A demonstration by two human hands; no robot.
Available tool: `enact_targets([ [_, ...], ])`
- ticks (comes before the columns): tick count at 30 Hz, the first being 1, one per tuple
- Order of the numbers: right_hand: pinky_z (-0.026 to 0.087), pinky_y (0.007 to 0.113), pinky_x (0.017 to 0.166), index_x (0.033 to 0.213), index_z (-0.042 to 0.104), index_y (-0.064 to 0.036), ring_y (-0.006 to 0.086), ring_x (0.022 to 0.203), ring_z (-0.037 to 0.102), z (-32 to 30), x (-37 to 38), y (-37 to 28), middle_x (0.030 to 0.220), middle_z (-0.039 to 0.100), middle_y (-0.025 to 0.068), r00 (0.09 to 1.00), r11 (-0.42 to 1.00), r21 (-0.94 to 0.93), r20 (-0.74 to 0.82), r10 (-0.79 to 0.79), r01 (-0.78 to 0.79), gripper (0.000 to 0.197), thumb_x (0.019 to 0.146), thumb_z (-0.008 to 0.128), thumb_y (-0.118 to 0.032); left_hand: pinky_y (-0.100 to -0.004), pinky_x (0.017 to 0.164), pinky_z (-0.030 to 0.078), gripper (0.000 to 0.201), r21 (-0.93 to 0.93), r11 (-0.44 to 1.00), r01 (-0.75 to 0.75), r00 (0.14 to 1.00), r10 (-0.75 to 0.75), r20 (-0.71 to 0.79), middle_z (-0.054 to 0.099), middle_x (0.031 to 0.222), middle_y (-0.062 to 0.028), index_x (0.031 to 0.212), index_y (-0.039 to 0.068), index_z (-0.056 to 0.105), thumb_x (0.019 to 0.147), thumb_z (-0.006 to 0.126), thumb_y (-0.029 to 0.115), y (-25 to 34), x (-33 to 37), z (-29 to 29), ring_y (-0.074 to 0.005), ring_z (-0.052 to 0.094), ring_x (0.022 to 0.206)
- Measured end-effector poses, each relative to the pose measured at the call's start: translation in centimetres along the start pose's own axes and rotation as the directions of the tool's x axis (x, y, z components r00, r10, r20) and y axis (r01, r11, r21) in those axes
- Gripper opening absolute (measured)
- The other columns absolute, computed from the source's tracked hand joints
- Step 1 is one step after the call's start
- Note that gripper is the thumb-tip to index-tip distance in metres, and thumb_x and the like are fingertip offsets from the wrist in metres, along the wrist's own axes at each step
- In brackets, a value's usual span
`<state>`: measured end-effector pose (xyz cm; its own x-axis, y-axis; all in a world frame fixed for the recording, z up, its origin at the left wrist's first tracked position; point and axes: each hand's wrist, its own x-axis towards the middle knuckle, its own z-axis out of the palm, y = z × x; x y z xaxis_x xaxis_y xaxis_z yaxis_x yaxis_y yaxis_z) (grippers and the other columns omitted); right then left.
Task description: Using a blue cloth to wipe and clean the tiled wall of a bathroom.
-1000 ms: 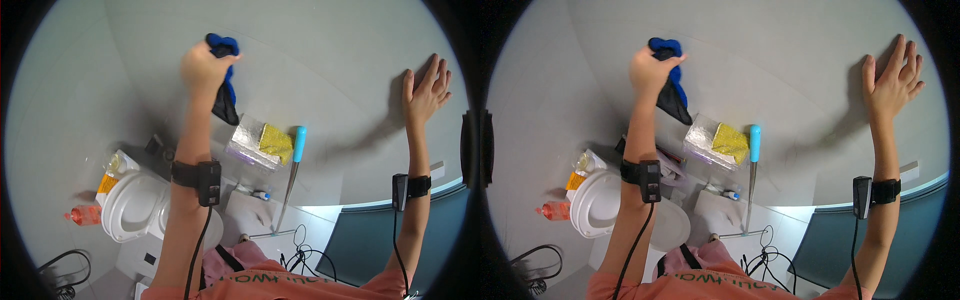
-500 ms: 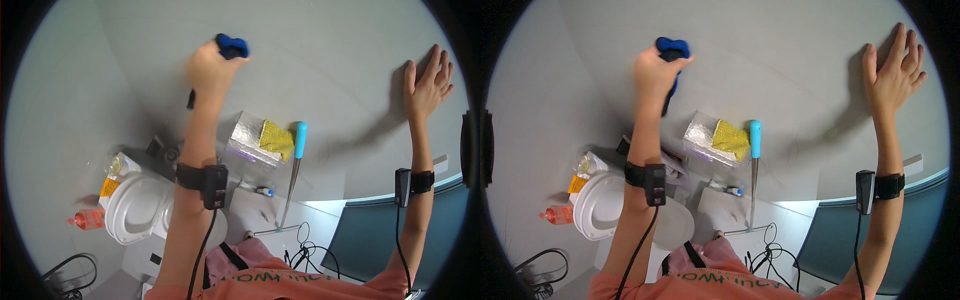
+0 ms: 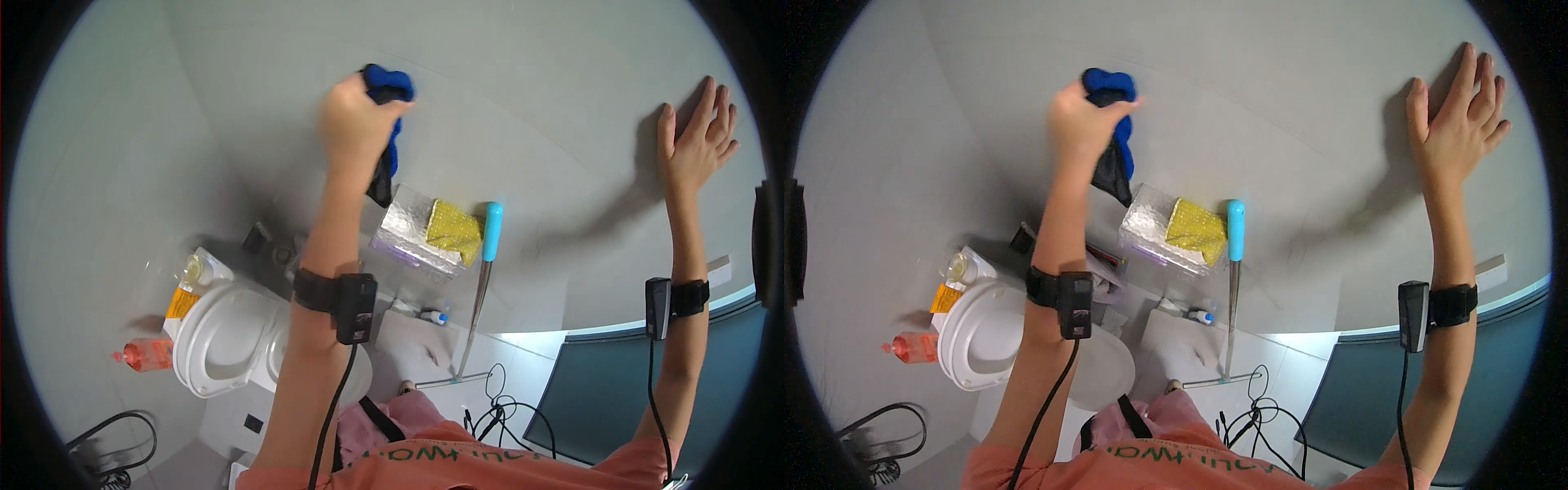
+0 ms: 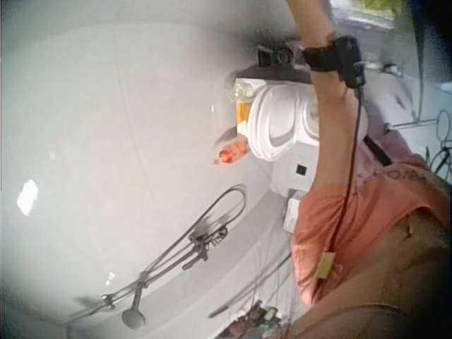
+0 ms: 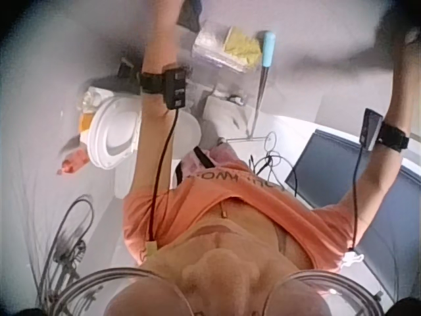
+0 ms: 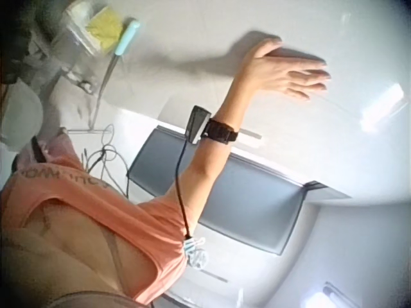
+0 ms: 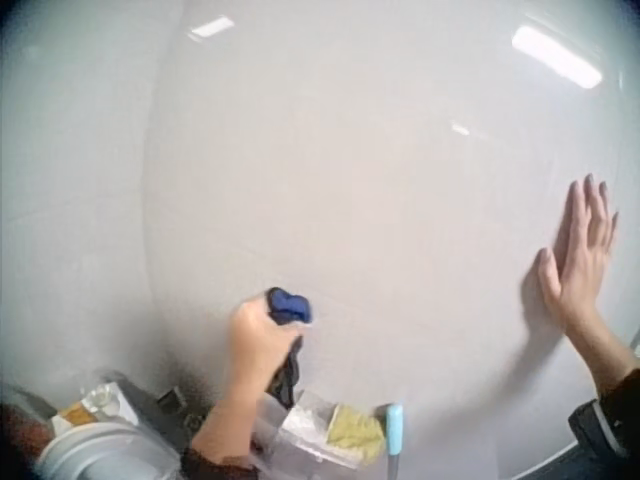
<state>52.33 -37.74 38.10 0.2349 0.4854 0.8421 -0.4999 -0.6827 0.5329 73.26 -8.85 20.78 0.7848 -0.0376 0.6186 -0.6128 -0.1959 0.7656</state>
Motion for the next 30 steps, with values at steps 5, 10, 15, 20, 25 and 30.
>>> enact_targets([
  [5, 0.018, 0.066, 0.105, 0.146, 0.033, -0.0230, 0.0333, 0.140, 0.024, -0.3, 0.6, -0.5, 0.149, 0.032, 0.0105, 1.000, 1.000, 0.006, 0.011, 0.000, 0.000, 0.069, 0.088, 0.049, -0.057, -0.0278, 0.052, 0.046, 0.025, 0.025, 0.997, 0.079, 0.996, -0.077, -0.043, 0.066, 0.061, -0.0038, 0.071, 0.005, 0.069, 0.059, 0.084, 0.020, -0.2, 0.4, -0.9, -0.0148, 0.059, 0.052],
  [10, 0.017, 0.066, 0.106, 0.146, 0.034, -0.0226, 0.0334, 0.140, 0.024, 0.0, 0.1, 0.1, 0.149, 0.031, 0.0107, 1.000, 1.000, 0.006, -0.003, 0.003, -0.003, 0.069, 0.088, 0.049, -0.056, -0.0284, 0.053, 0.047, 0.026, -0.043, 0.999, -0.015, 1.000, 0.015, -0.004, 0.067, 0.062, -0.0045, 0.074, 0.004, 0.069, 0.059, 0.085, 0.019, 1.2, -0.2, 1.1, -0.0139, 0.060, 0.053],
  [15, 0.017, 0.066, 0.105, 0.146, 0.034, -0.0221, 0.0342, 0.140, 0.024, 0.0, 0.2, -0.5, 0.149, 0.032, 0.0114, 1.000, 1.000, 0.006, 0.016, 0.009, -0.009, 0.070, 0.087, 0.050, -0.056, -0.0278, 0.054, 0.048, 0.026, -0.029, 0.998, 0.060, 0.998, -0.060, -0.003, 0.067, 0.065, -0.0053, 0.075, 0.003, 0.070, 0.059, 0.085, 0.019, -0.5, 0.5, -0.1, -0.0139, 0.060, 0.054],
  [20, 0.018, 0.067, 0.105, 0.146, 0.034, -0.0219, 0.0346, 0.140, 0.024, 0.0, 0.3, -0.1, 0.149, 0.032, 0.0115, 1.000, 1.000, 0.006, 0.000, 0.012, -0.012, 0.069, 0.087, 0.050, -0.056, -0.0273, 0.054, 0.047, 0.027, 0.103, 0.991, -0.089, 0.996, 0.090, -0.010, 0.065, 0.062, -0.0047, 0.073, 0.003, 0.069, 0.059, 0.085, 0.020, 2.4, -0.4, 1.1, -0.0123, 0.058, 0.054],
  [25, 0.017, 0.067, 0.105, 0.146, 0.034, -0.0225, 0.0341, 0.140, 0.025, 0.1, -0.1, 0.0, 0.149, 0.032, 0.0099, 1.000, 1.000, 0.006, 0.001, -0.004, 0.004, 0.070, 0.087, 0.050, -0.057, -0.0268, 0.052, 0.046, 0.025, -0.047, 0.997, -0.061, 0.997, 0.059, -0.050, 0.065, 0.060, -0.0038, 0.074, 0.004, 0.070, 0.060, 0.085, 0.018, 0.8, 0.6, 0.2, -0.0114, 0.057, 0.051],
  [30, 0.017, 0.067, 0.105, 0.146, 0.034, -0.0225, 0.0342, 0.139, 0.026, 0.0, 0.2, -0.3, 0.149, 0.033, 0.0103, 1.000, 1.000, 0.021, -0.001, 0.019, -0.019, 0.070, 0.087, 0.051, -0.057, -0.0258, 0.049, 0.044, 0.023, -0.049, 0.996, -0.076, 0.997, 0.077, 0.022, 0.064, 0.059, -0.0031, 0.073, 0.003, 0.069, 0.061, 0.084, 0.016, 2.3, 0.3, 0.7, -0.0111, 0.054, 0.048],
])
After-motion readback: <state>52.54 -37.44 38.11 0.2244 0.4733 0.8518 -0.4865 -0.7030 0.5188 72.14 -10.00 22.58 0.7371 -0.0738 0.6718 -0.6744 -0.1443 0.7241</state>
